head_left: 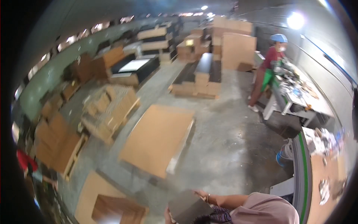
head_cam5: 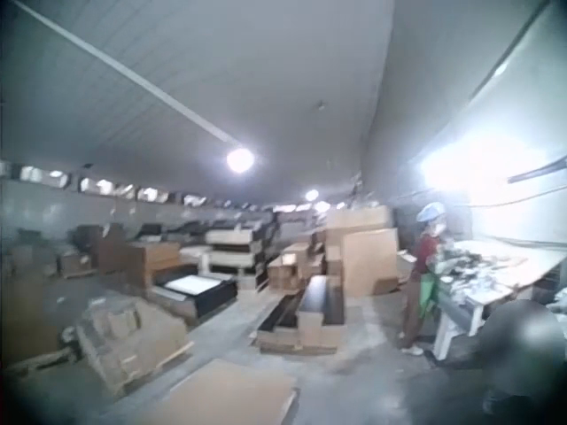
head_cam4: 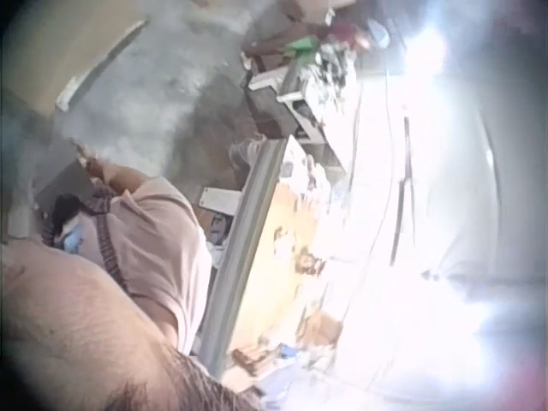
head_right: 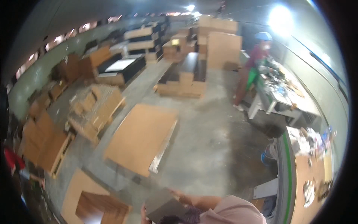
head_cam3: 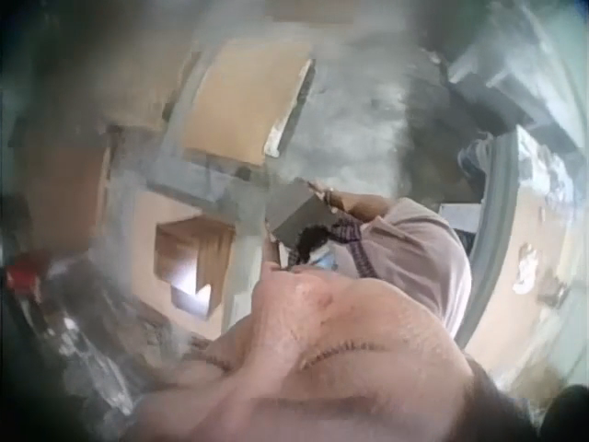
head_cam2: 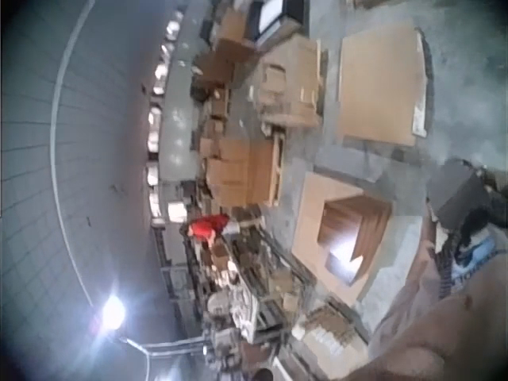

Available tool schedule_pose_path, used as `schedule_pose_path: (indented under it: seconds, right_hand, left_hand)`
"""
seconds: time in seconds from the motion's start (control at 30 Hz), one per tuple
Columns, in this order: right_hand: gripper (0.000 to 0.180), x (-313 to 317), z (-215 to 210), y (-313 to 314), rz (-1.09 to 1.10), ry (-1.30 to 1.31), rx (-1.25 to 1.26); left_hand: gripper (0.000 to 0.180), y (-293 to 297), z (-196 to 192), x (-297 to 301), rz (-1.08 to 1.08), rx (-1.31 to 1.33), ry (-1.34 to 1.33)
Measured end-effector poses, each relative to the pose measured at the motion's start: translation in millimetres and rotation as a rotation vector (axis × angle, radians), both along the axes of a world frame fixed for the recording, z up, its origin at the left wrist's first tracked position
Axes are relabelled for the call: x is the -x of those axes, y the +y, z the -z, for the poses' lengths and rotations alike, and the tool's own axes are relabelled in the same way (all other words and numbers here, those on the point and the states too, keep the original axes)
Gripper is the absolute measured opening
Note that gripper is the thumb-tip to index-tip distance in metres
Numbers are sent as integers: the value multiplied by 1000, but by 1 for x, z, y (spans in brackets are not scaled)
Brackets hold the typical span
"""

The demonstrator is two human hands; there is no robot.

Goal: The person pours liquid from a bottle onto a cloth and wipes the surface of a panel made of wooden slats. They then carry the panel across the workshop and place it on a stack of similar items on a pallet.

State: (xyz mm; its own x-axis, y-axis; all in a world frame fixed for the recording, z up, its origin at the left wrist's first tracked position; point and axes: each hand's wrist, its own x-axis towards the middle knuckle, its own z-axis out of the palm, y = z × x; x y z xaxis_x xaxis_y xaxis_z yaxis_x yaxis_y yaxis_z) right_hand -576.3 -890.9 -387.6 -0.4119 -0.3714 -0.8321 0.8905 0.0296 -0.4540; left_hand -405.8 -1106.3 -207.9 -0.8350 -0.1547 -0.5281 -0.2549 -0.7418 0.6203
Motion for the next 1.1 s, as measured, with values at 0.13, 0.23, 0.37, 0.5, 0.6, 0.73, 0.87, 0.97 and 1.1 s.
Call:
schedule_pose_path:
  seconds: [0.13, 0.23, 0.37, 0.5, 0.6, 0.73, 0.87, 0.97, 1.1]
  right_hand:
    - [48, 55, -63, -58, -376, 236, 71]
    - [47, 82, -128, -101, -494, 260, 79]
    - [40, 121, -164, -161, -534, 310, 139]
    - [58, 143, -111, -229, -664, 461, 214]
    - [68, 166, -16, -253, -636, 874, 420]
    - [69, 207, -19, -359, -857, 678, 426]
    - [73, 187, -72, -484, -522, 101, 321]
    - [72, 173, -103, -561, -356, -87, 281]
    - [59, 185, -118, -642, -500, 29, 379]
  left_hand:
    - [54, -68, 36, 45, -108, -373, -21]
    - [43, -96, 38, 50, -235, 298, -383]
    - [41, -132, 2, 82, -282, 202, -462]
    - [42, -182, -5, 80, -449, -145, -268]
    - [45, -210, 19, 117, -426, -135, 66]
    - [51, -290, -28, 147, -460, 228, 109]
    - [51, -417, -23, 170, -357, 228, -84]
    - [52, -498, -31, 179, -306, 252, -109]
    - [53, -583, -48, 201, -288, 265, -119]
